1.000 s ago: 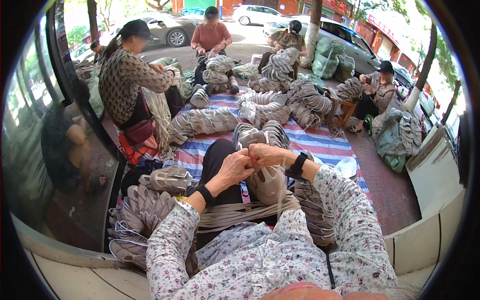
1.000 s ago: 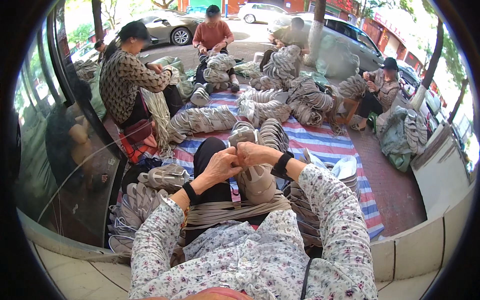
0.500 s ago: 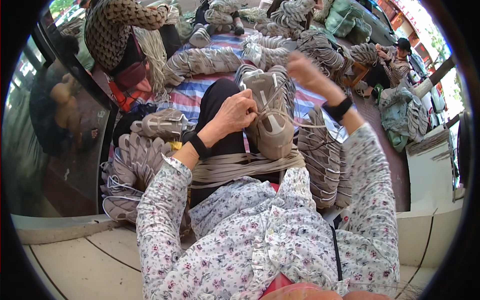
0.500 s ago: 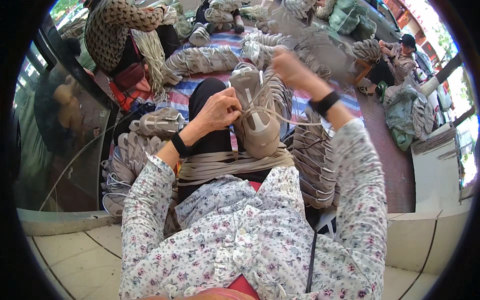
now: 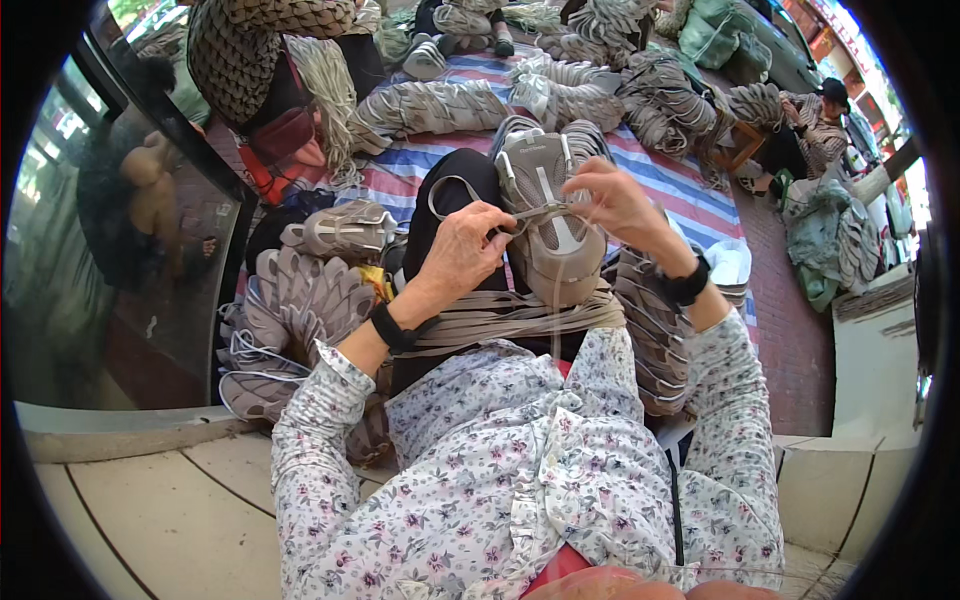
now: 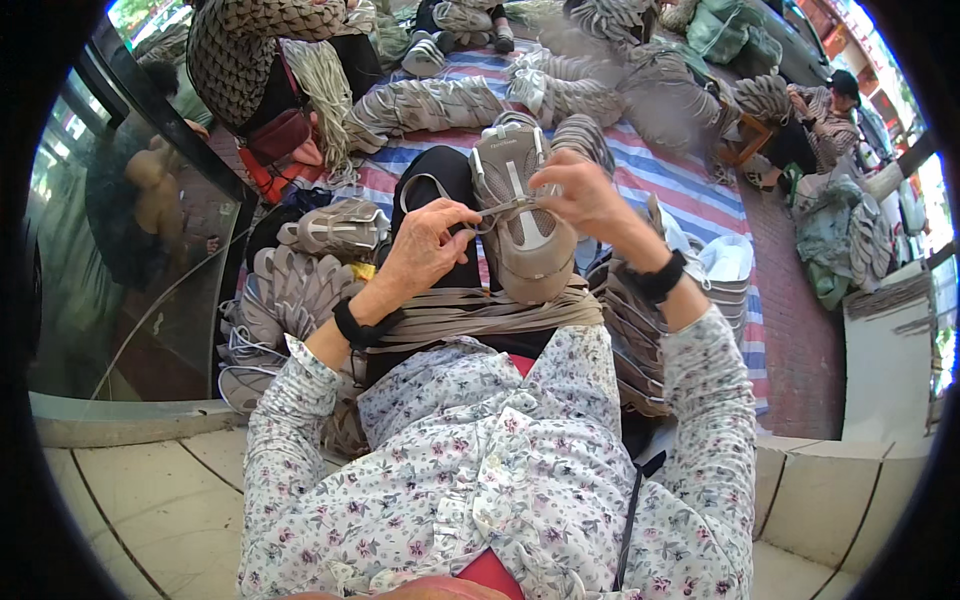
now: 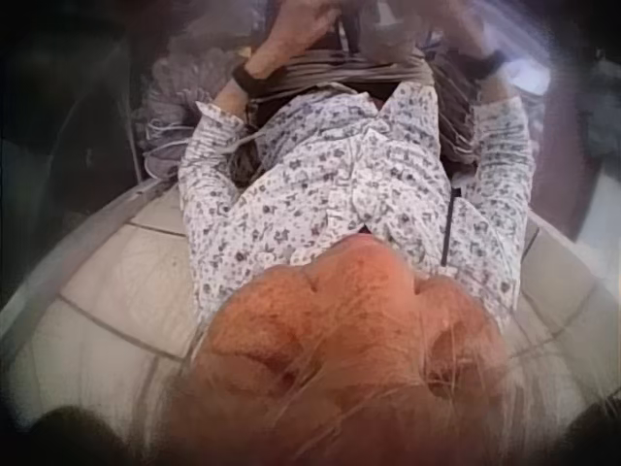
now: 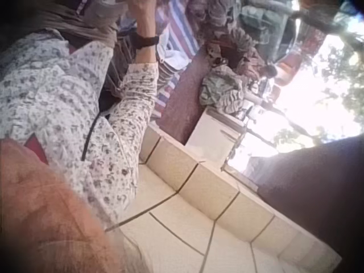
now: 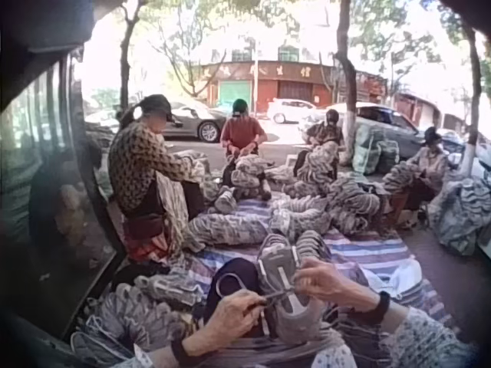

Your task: Lacing and finishing a grey athletic shoe in a shared workspace.

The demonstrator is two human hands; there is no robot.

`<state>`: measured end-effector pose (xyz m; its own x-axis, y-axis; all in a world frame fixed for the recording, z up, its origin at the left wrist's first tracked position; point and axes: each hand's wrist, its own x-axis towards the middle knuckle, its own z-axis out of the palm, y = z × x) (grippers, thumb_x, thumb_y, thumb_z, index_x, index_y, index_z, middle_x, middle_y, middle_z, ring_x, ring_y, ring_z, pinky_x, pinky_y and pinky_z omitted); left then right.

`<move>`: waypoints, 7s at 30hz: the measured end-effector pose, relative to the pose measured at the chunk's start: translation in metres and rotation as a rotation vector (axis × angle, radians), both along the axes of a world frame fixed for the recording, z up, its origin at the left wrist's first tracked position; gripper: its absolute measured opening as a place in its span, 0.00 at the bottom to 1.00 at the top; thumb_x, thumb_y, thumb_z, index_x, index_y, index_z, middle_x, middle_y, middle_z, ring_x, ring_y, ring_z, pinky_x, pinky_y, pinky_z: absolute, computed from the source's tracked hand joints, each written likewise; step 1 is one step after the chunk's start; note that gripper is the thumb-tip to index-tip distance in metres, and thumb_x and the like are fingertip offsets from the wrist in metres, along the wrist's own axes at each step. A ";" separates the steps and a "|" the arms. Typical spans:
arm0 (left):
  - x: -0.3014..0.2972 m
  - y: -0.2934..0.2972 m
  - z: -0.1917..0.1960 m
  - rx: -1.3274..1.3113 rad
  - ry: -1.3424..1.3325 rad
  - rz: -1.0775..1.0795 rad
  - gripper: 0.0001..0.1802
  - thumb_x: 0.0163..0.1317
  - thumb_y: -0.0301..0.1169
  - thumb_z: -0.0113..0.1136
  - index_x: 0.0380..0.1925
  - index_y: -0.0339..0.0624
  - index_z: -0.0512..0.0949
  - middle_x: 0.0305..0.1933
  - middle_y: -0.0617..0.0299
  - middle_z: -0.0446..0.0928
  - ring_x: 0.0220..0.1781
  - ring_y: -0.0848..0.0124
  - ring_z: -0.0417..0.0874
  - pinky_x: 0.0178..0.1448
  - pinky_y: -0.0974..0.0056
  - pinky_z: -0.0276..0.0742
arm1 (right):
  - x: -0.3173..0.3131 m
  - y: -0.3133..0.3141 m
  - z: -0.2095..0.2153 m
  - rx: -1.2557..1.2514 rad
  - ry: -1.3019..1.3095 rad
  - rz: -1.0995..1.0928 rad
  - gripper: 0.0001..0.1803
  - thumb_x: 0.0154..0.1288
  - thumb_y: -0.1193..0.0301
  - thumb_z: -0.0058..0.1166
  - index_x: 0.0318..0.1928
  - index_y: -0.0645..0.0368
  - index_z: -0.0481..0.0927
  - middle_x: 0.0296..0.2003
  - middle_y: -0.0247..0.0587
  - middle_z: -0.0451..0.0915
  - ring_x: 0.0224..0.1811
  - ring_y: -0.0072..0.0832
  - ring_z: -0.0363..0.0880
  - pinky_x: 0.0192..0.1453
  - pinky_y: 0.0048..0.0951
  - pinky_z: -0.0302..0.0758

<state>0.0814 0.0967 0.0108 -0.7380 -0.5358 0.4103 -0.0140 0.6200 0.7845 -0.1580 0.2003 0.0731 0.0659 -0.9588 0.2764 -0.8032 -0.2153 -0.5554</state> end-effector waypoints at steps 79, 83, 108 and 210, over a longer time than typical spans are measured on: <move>-0.089 -0.001 0.010 0.213 0.001 0.117 0.19 0.61 0.23 0.52 0.52 0.28 0.74 0.38 0.53 0.84 0.23 0.66 0.86 0.30 0.67 0.82 | -0.082 0.081 -0.066 0.348 -0.546 -0.438 0.09 0.64 0.71 0.51 0.32 0.64 0.81 0.17 0.32 0.76 0.15 0.16 0.72 0.19 0.19 0.71; -0.094 0.001 0.010 0.125 -0.057 0.104 0.19 0.63 0.25 0.54 0.53 0.28 0.75 0.42 0.52 0.84 0.23 0.69 0.86 0.30 0.69 0.81 | -0.126 0.139 -0.048 0.231 -0.580 -0.746 0.09 0.64 0.72 0.49 0.34 0.64 0.81 0.22 0.38 0.81 0.19 0.21 0.80 0.23 0.21 0.77; -0.092 -0.007 -0.003 0.343 -0.100 -0.062 0.15 0.55 0.22 0.58 0.43 0.30 0.82 0.28 0.65 0.80 0.22 0.80 0.80 0.30 0.76 0.76 | -0.426 0.595 0.058 -0.665 -1.220 -0.864 0.13 0.73 0.78 0.44 0.55 0.68 0.70 0.25 0.30 0.61 0.23 0.19 0.57 0.25 0.20 0.58; -0.104 0.020 -0.032 0.185 0.256 0.406 0.09 0.52 0.24 0.54 0.34 0.38 0.78 0.36 0.48 0.77 0.42 0.47 0.80 0.46 0.49 0.77 | 0.020 -0.100 0.027 1.145 0.245 -0.292 0.08 0.55 0.77 0.58 0.27 0.74 0.81 0.24 0.54 0.84 0.24 0.37 0.86 0.29 0.34 0.85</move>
